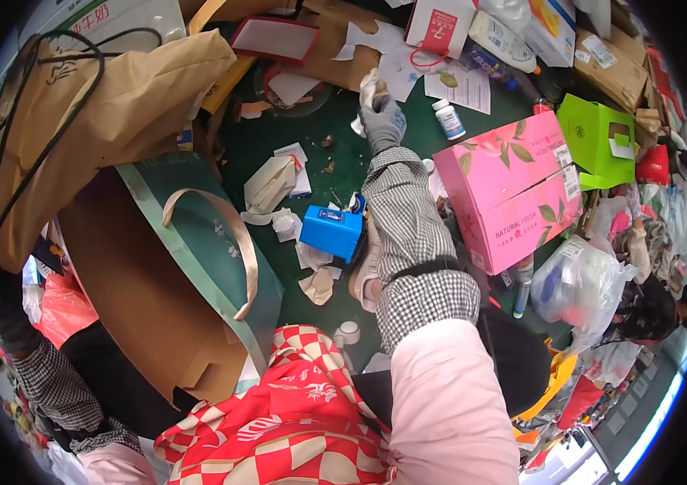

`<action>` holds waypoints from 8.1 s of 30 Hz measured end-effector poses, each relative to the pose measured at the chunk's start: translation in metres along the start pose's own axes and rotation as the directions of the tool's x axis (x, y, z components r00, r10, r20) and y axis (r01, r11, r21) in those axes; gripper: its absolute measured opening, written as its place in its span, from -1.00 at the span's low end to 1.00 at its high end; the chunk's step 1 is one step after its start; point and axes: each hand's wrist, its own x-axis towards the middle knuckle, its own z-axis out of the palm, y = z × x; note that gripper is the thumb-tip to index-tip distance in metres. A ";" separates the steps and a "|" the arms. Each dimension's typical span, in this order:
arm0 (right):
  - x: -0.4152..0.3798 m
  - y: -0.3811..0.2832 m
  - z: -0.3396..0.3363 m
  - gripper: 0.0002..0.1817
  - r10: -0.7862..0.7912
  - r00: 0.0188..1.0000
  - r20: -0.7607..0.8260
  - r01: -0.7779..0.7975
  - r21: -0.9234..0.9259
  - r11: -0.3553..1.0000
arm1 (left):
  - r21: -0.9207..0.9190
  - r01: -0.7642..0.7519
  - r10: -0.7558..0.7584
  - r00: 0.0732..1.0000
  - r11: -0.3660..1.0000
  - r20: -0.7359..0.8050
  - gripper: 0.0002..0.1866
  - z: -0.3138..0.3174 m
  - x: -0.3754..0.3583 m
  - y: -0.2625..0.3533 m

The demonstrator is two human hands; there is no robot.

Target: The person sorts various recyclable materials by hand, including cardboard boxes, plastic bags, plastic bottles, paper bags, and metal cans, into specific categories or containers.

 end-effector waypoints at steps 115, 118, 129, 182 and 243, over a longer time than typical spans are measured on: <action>-0.091 -0.154 -0.085 0.35 -0.011 0.999 -0.044 0.029 0.443 0.896 | 0.775 -0.363 0.167 0.931 0.518 0.325 -0.39 0.079 -0.159 0.012; -0.039 -0.166 -0.076 0.36 -0.012 0.988 -0.152 0.091 0.519 0.850 | 0.806 -0.368 0.154 0.929 0.464 0.335 -0.49 0.082 -0.141 0.013; -0.171 -0.261 -0.164 -0.71 -0.758 0.617 -0.212 0.784 0.250 0.568 | 0.026 -0.069 0.062 0.978 0.997 0.197 -0.58 0.118 -0.083 0.012; -0.323 -0.257 -0.271 -0.62 -0.753 0.635 0.172 0.496 0.657 0.568 | -0.339 0.114 -0.092 0.993 0.934 0.080 -0.64 0.068 -0.270 -0.017; 0.041 -0.118 0.053 -0.24 0.204 0.754 0.624 -0.641 0.632 0.436 | 0.371 0.185 -0.253 0.957 0.910 0.141 0.04 0.054 -0.055 -0.069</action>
